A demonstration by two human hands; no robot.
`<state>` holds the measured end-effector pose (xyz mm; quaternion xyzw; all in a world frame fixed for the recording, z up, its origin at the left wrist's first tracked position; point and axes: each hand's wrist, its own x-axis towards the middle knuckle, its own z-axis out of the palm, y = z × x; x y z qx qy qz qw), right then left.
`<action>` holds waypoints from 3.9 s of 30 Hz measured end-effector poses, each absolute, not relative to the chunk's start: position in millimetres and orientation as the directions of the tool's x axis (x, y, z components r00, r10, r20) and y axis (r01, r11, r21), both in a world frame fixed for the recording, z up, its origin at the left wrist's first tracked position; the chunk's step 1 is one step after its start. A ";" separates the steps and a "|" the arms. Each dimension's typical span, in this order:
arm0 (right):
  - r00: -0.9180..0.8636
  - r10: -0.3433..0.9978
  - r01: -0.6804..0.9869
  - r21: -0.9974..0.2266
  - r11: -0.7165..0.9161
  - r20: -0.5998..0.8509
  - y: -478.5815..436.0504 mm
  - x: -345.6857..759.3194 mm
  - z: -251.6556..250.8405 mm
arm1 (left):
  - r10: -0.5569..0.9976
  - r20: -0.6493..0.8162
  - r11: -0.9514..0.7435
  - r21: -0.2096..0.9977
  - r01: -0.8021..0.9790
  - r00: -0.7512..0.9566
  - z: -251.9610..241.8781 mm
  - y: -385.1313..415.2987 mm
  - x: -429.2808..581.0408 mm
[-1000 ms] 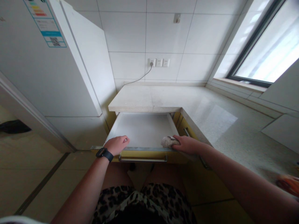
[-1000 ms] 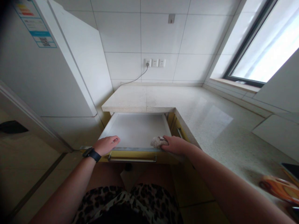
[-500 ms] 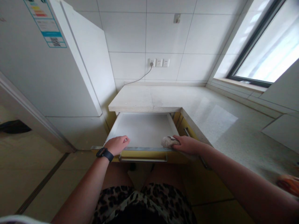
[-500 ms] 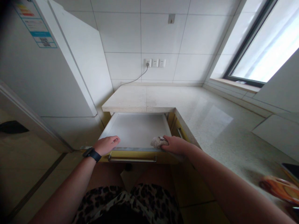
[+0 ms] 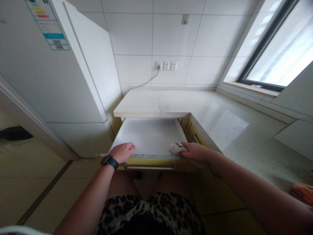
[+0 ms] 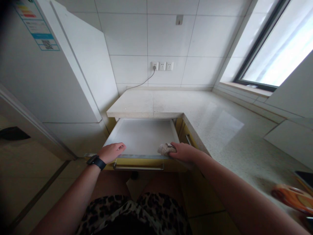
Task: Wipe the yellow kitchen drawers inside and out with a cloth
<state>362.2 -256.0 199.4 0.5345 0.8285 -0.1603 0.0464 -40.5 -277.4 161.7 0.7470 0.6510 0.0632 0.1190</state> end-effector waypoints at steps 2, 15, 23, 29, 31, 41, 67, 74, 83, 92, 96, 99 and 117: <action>-0.425 0.871 0.900 -0.214 0.379 -0.247 -256.3 362.0 199.8 | 0.989 -0.063 -0.116 0.261 0.958 0.137 162.6 -277.6 -40.1; -0.437 0.865 0.896 -0.200 0.396 -0.246 -255.7 362.2 199.2 | 0.988 -0.053 -0.124 0.262 0.957 0.143 160.1 -276.7 -41.6; -0.433 0.867 0.898 -0.202 0.391 -0.248 -255.7 362.2 199.2 | 0.988 -0.052 -0.124 0.266 0.956 0.142 161.5 -277.3 -40.5; -0.425 0.872 0.902 -0.195 0.385 -0.243 -256.5 361.2 199.4 | 0.989 -0.053 -0.121 0.253 0.960 0.139 161.7 -277.4 -40.3; -0.428 0.871 0.900 -0.199 0.387 -0.242 -256.1 361.7 198.7 | 0.989 -0.049 -0.122 0.252 0.960 0.139 161.3 -277.4 -40.5; -0.420 0.873 0.904 -0.206 0.376 -0.249 -255.3 361.9 198.1 | 0.989 -0.043 -0.124 0.253 0.960 0.139 158.4 -275.7 -41.6; -0.422 0.871 0.903 -0.206 0.377 -0.253 -255.6 361.4 199.8 | 0.990 -0.072 -0.101 0.263 0.960 0.124 165.2 -278.9 -37.9; -0.431 0.869 0.898 -0.216 0.384 -0.244 -258.2 360.6 202.5 | 0.989 -0.071 -0.109 0.261 0.959 0.132 162.8 -277.4 -39.5; -0.427 0.870 0.900 -0.210 0.382 -0.248 -255.5 361.8 199.6 | 0.988 -0.066 -0.115 0.262 0.958 0.137 163.2 -278.4 -39.4; -0.428 0.869 0.899 -0.219 0.380 -0.248 -255.9 361.9 200.1 | 0.988 -0.057 -0.124 0.266 0.956 0.144 161.5 -277.3 -40.5; -0.428 0.866 0.899 -0.224 0.377 -0.258 -256.0 361.6 201.0 | 0.989 -0.054 -0.120 0.258 0.959 0.139 160.3 -276.9 -40.8; -0.424 0.868 0.902 -0.212 0.377 -0.260 -257.0 360.7 201.7 | 0.989 -0.051 -0.121 0.250 0.961 0.138 160.1 -277.1 -40.3; -0.420 0.872 0.904 -0.206 0.376 -0.253 -256.7 361.6 200.0 | 0.989 -0.044 -0.127 0.261 0.957 0.143 159.8 -276.9 -40.6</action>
